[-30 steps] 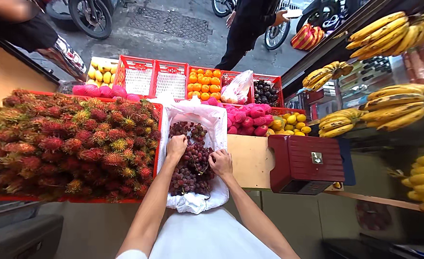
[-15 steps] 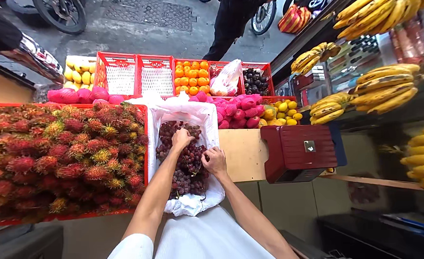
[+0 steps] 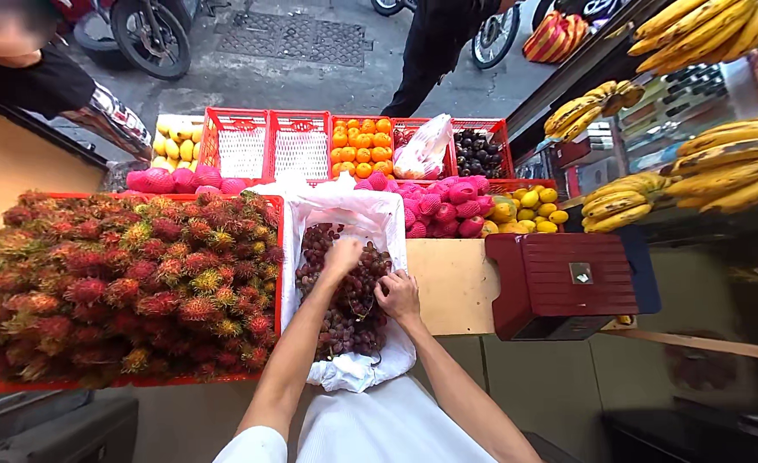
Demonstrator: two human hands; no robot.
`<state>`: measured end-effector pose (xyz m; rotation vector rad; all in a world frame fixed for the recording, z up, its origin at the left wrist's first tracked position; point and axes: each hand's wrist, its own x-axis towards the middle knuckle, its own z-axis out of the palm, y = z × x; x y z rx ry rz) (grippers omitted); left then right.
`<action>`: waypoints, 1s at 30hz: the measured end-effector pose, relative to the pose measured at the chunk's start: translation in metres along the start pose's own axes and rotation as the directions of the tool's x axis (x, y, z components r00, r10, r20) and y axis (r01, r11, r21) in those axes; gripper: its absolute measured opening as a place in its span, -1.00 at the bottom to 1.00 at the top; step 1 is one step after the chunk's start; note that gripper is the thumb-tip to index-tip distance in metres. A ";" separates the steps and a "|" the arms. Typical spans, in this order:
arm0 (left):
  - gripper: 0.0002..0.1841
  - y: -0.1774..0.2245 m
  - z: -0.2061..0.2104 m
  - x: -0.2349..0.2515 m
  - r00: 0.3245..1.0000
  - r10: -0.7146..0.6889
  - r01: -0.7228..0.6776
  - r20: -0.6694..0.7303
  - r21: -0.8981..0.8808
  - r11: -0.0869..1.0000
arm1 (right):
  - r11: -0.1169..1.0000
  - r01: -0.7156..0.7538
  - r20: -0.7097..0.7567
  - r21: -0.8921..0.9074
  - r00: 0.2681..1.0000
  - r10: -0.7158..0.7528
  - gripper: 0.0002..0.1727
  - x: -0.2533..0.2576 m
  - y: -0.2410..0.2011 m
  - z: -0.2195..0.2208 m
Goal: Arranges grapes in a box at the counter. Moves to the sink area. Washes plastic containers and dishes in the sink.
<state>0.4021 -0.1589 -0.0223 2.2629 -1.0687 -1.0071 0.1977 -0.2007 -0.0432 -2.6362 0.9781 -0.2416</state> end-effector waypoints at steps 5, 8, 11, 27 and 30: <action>-0.59 -0.048 -0.038 0.037 0.898 -0.344 0.401 -0.274 0.188 0.897 | 1.000 -0.013 0.002 -0.001 1.000 0.013 -0.66 -0.001 0.001 0.002; -0.72 -0.055 -0.037 0.034 0.932 -0.246 0.314 -0.268 0.252 0.915 | 1.000 -0.012 -0.006 0.008 1.000 0.012 -0.66 -0.003 0.002 0.004; -0.86 -0.051 -0.028 -0.014 0.924 0.053 0.054 -0.379 0.268 0.962 | 0.999 -0.017 -0.007 0.035 1.000 0.017 -0.66 -0.002 0.001 0.003; -0.70 -0.102 0.045 -0.181 0.867 0.137 0.126 -0.479 0.477 0.870 | 0.997 -0.012 0.004 0.070 1.000 0.012 -0.65 -0.005 0.004 0.006; -0.63 -0.093 0.035 -0.187 0.922 0.087 0.112 -0.378 0.475 0.873 | 0.997 -0.008 0.000 0.073 1.000 0.008 -0.64 -0.004 0.005 0.006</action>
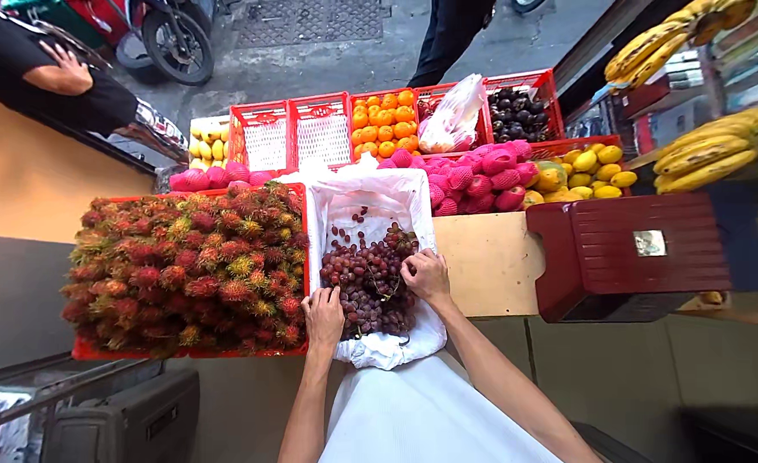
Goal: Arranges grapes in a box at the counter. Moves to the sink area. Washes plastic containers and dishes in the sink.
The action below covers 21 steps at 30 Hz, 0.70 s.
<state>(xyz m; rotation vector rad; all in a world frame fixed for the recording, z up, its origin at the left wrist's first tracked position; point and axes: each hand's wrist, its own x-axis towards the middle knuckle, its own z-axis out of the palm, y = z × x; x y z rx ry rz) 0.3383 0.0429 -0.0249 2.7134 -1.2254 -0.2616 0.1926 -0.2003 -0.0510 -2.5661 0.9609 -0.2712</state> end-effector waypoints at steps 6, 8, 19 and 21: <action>-0.63 -0.009 -0.008 -0.023 0.995 0.059 -0.074 -0.076 -0.207 0.975 | 0.997 0.017 -0.082 0.072 0.997 -0.011 -0.70 -0.002 0.001 -0.002; -0.65 -0.006 -0.008 -0.038 0.982 0.069 -0.120 -0.178 -0.294 0.948 | 0.995 0.008 -0.141 0.102 0.990 0.006 -0.74 0.000 0.002 -0.003; -0.61 -0.006 0.022 -0.065 0.911 -0.048 -0.080 -0.410 -0.290 0.954 | 0.881 -0.272 -0.179 0.388 0.915 0.361 -0.37 -0.054 0.004 -0.028; -0.59 -0.011 0.036 -0.066 0.897 -0.033 -0.078 -0.441 -0.231 0.970 | 0.905 -0.260 -0.163 0.337 0.931 0.328 -0.36 -0.086 0.002 -0.028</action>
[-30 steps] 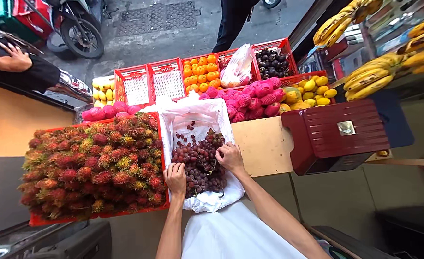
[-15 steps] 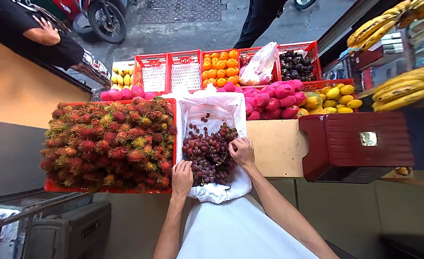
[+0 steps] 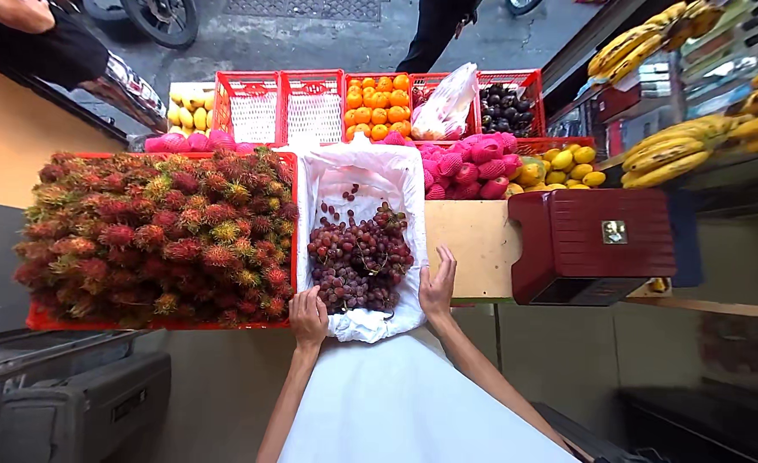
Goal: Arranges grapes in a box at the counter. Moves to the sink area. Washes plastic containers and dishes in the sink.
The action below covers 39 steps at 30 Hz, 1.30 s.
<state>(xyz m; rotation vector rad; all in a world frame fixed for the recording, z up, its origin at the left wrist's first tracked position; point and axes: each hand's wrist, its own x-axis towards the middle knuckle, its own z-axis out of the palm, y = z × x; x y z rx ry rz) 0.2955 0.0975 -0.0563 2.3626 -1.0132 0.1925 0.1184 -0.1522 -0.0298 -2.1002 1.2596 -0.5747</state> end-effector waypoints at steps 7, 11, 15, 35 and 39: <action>-0.58 -0.003 0.011 -0.004 0.998 0.053 -0.048 -0.037 0.128 0.991 | 0.986 0.157 0.053 -0.053 0.987 -0.154 -0.43 -0.031 0.015 0.013; -0.58 -0.004 0.013 -0.006 0.996 0.066 -0.059 -0.052 0.138 0.989 | 0.977 0.191 0.044 -0.092 0.981 -0.187 -0.44 -0.031 0.016 0.015; -0.59 -0.004 0.013 -0.005 0.996 0.060 -0.051 -0.059 0.134 0.990 | 0.897 0.327 0.047 -0.297 0.943 -0.329 -0.58 -0.035 0.006 0.010; -0.68 0.002 0.007 0.002 0.997 -0.021 0.010 0.070 0.151 0.988 | 0.749 0.566 0.357 -0.345 0.817 -0.453 -0.80 -0.009 -0.008 0.017; -0.68 0.003 0.006 0.004 0.999 -0.025 0.020 0.042 0.131 0.991 | 0.762 0.572 0.308 -0.304 0.816 -0.490 -0.81 -0.009 -0.008 0.016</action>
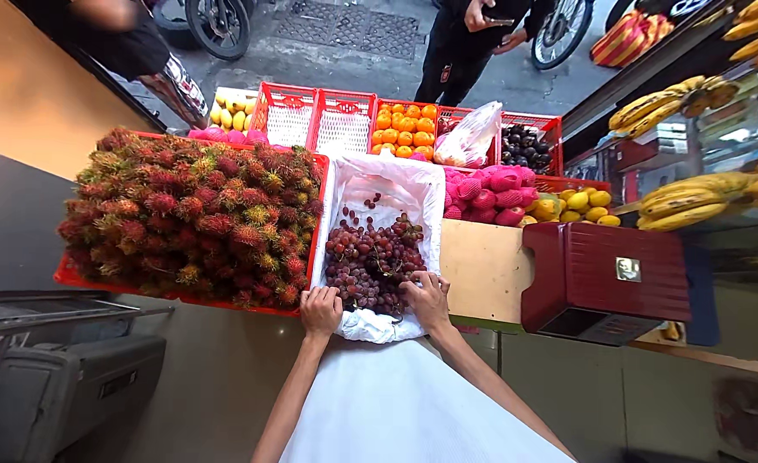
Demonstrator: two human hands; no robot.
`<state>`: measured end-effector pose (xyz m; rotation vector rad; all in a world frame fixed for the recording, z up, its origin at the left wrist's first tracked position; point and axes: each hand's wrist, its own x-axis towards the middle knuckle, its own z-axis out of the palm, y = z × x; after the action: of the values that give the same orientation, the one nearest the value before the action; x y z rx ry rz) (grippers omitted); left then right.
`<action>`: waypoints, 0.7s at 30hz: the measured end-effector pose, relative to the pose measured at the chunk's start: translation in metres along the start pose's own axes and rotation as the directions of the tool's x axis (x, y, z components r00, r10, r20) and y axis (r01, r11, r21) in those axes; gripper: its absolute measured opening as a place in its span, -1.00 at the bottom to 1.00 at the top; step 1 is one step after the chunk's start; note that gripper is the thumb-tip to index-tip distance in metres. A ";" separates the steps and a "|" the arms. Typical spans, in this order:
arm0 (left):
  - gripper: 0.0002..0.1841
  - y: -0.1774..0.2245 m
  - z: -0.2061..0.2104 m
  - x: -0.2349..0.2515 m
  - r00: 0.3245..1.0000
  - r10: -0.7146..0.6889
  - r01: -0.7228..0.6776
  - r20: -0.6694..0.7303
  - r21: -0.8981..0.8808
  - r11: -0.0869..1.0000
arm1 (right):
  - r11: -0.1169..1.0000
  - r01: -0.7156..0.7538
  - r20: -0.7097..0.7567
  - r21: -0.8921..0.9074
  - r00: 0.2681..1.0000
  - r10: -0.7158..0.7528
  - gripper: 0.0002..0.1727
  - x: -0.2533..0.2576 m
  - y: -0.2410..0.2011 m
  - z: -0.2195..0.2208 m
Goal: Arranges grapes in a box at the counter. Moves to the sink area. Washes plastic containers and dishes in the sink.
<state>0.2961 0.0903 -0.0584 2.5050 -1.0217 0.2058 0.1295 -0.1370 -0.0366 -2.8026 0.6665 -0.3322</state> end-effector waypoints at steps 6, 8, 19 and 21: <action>-0.74 0.004 -0.001 0.002 0.997 -0.074 0.072 -0.021 -0.069 0.995 | 0.915 0.096 0.146 0.392 0.976 -0.165 -0.76 0.024 -0.055 -0.024; -0.74 0.002 -0.001 0.000 0.999 -0.045 0.044 -0.015 -0.061 0.997 | 0.888 0.113 0.216 0.445 0.949 -0.229 -0.73 0.038 -0.081 -0.014; -0.71 -0.001 -0.001 -0.002 0.999 0.028 -0.026 0.036 -0.058 0.998 | 0.896 0.073 0.377 0.439 0.890 -0.257 -0.69 0.054 -0.083 0.022; -0.71 0.001 0.000 -0.001 1.000 0.002 -0.003 -0.005 -0.037 0.999 | 0.890 0.033 0.398 0.454 0.887 -0.236 -0.62 0.056 -0.084 0.018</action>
<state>0.2947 0.0904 -0.0589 2.4689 -1.0176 0.1925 0.2180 -0.0868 -0.0203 -2.3634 0.2428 0.1308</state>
